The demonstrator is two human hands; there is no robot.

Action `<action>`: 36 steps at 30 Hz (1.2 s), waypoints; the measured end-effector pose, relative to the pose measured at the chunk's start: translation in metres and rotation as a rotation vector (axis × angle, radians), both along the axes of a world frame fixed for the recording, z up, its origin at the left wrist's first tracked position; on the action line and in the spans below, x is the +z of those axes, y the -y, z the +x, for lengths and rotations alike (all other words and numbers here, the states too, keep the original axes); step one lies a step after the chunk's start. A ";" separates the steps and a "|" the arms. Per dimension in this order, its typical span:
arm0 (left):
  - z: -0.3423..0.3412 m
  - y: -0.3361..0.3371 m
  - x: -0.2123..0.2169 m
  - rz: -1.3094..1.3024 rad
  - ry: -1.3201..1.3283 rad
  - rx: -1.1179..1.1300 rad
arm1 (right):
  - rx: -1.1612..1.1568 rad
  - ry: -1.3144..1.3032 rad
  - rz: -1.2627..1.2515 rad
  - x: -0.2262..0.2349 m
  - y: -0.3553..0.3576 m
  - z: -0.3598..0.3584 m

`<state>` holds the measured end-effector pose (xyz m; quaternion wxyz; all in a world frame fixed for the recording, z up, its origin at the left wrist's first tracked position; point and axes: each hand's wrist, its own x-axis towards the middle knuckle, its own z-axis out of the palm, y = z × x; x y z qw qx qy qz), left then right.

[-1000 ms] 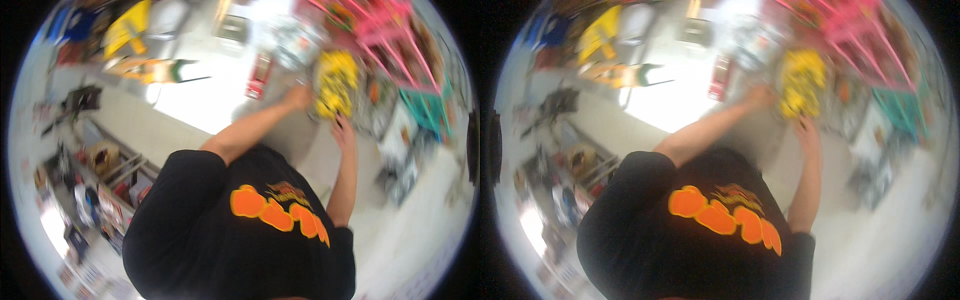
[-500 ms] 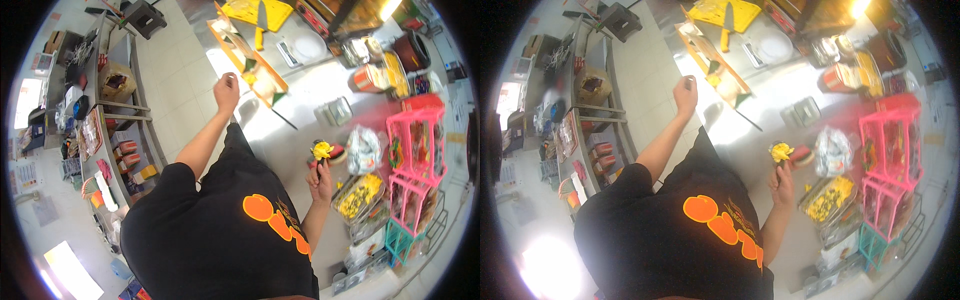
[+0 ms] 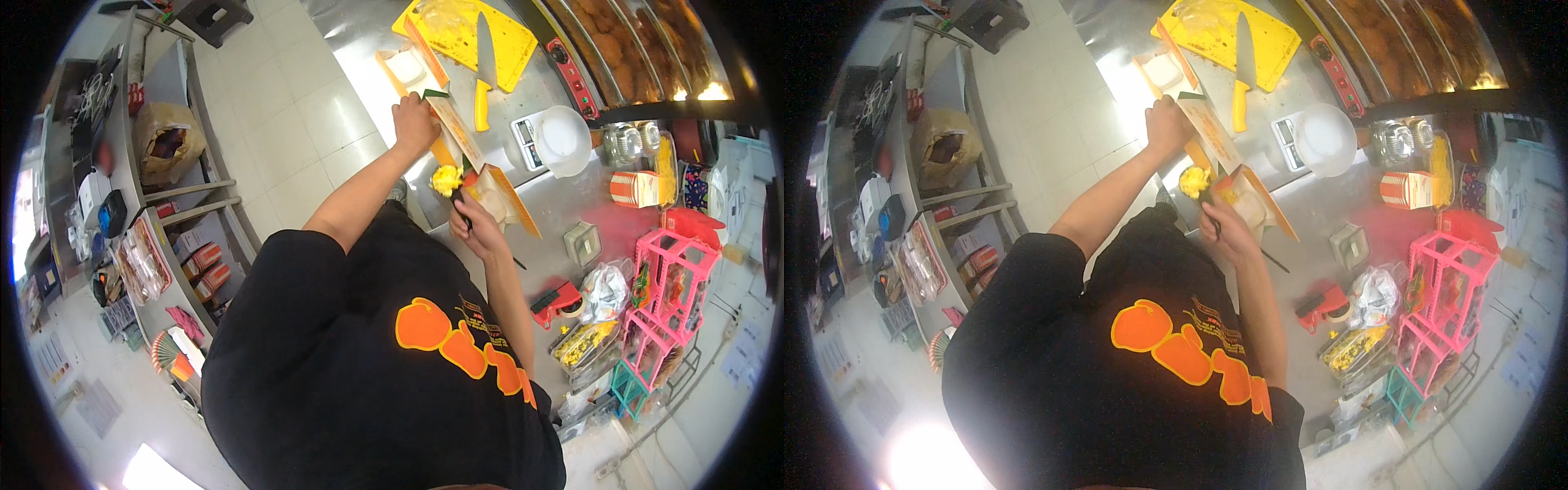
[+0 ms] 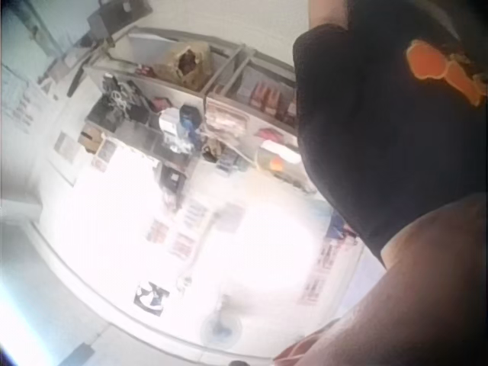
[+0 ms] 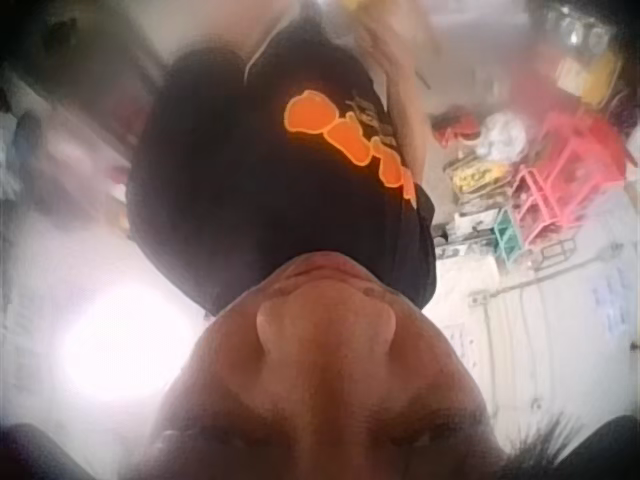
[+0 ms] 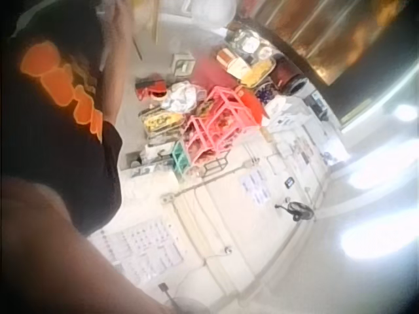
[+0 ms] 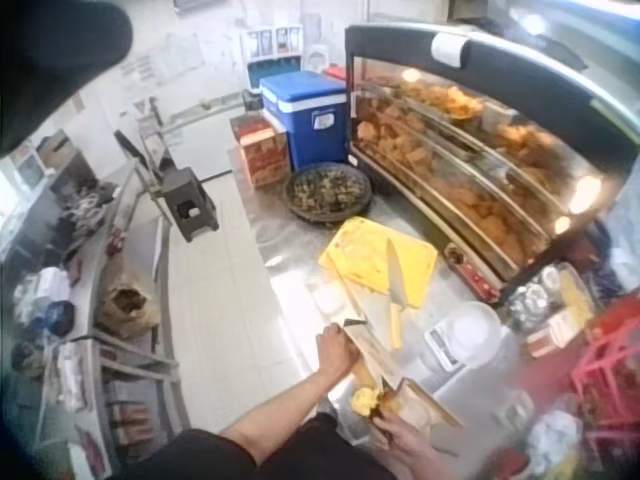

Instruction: The person assembles food packages by folding paper wrappers, scooping yellow food into them, and adding condiments. They handle multiple wrappers and place the finished packages into plastic bags.

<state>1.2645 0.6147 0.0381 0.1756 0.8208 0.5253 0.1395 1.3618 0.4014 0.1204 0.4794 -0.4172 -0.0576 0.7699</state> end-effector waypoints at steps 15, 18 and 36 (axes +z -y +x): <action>-0.022 -0.039 -0.017 -0.227 0.117 -0.304 | -0.206 0.287 -0.133 -0.051 -0.096 -0.001; -0.023 -0.043 -0.016 -0.244 0.134 -0.311 | -0.300 0.296 -0.136 -0.078 -0.104 0.005; -0.023 -0.048 -0.028 -0.344 0.311 -0.192 | 0.566 1.549 -0.218 -0.061 -0.160 -0.013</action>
